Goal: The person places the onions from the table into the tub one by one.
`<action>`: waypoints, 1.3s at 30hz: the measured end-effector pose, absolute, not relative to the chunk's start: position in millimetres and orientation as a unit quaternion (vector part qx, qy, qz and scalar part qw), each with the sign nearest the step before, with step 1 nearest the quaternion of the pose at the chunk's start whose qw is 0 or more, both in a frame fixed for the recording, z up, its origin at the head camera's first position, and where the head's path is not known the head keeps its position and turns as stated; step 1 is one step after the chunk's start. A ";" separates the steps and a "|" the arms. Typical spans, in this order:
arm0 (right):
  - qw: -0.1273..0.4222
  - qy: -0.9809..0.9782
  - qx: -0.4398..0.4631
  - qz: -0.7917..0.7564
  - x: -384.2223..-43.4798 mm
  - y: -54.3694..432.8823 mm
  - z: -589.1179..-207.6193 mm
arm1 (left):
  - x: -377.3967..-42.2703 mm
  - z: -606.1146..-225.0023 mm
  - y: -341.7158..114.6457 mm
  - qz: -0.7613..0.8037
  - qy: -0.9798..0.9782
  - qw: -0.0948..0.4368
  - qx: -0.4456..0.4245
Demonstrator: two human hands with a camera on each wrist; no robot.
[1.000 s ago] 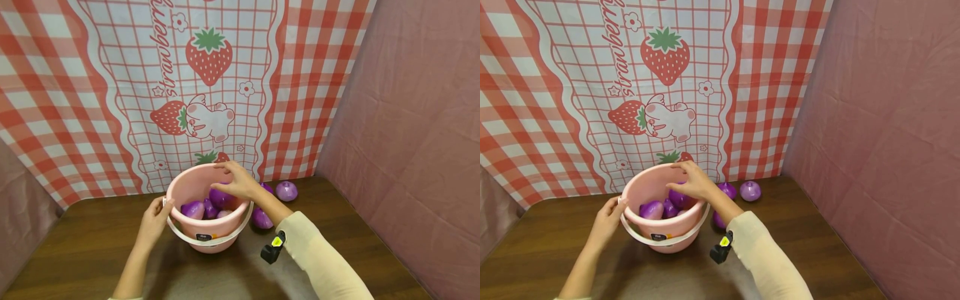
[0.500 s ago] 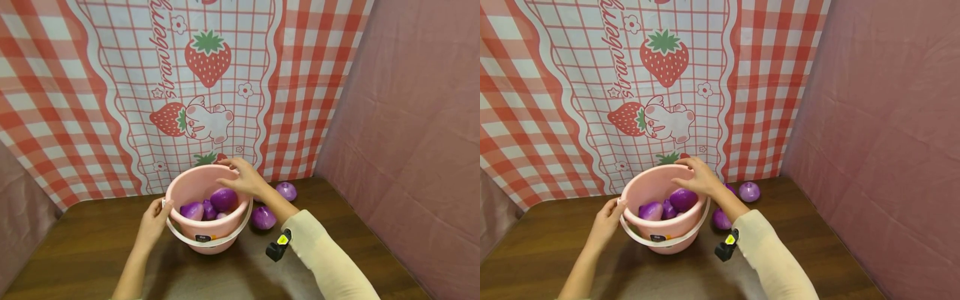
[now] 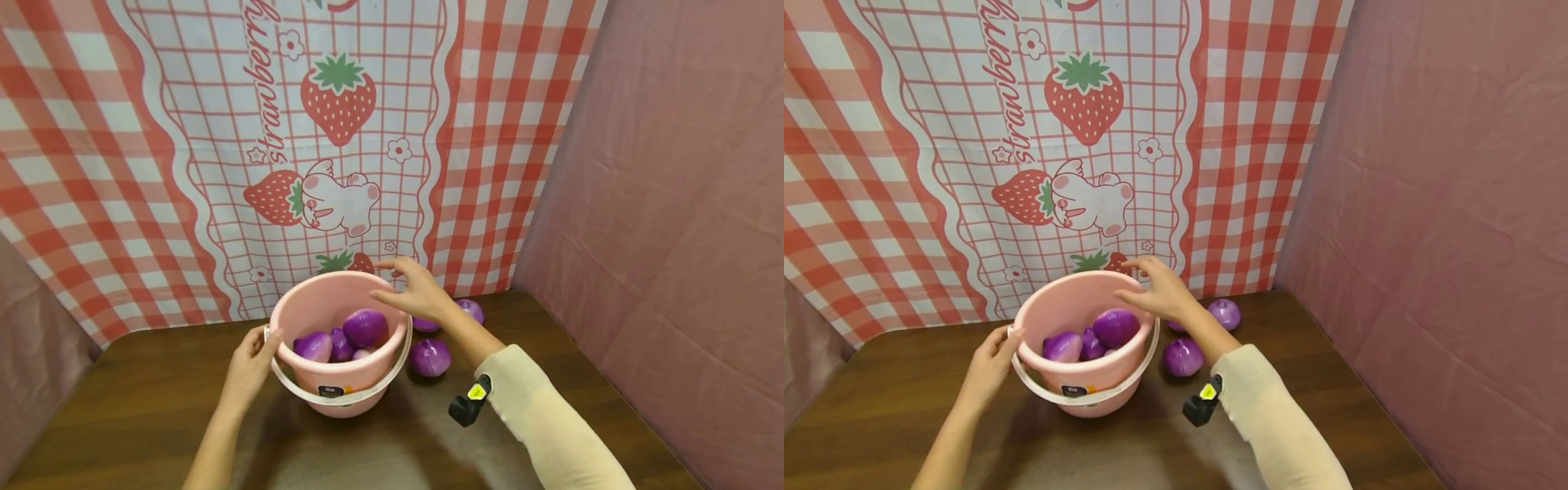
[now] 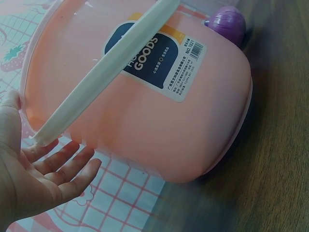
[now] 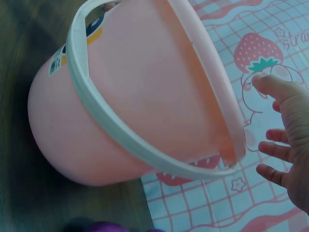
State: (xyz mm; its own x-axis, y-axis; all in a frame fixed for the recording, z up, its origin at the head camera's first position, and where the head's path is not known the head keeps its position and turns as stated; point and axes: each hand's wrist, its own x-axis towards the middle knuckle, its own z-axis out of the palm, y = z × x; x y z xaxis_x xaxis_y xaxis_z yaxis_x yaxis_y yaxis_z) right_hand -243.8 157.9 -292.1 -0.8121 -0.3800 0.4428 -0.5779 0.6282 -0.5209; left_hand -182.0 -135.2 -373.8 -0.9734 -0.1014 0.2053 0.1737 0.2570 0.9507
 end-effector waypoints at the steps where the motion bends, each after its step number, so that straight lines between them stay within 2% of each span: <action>1: 0.148 -0.890 0.269 0.338 -243.7 159.5 -292.2 | -181.9 -373.8 -135.3 -0.611 -0.783 0.111 -0.023; 30: 0.153 -0.905 0.235 0.321 -239.5 204.2 -314.3 | -182.3 -374.8 -136.2 -0.628 -0.770 0.109 -0.029; 39: 0.139 -0.909 0.208 0.334 -235.3 216.9 -327.1 | -181.8 -373.6 -136.5 -0.618 -0.778 0.110 -0.023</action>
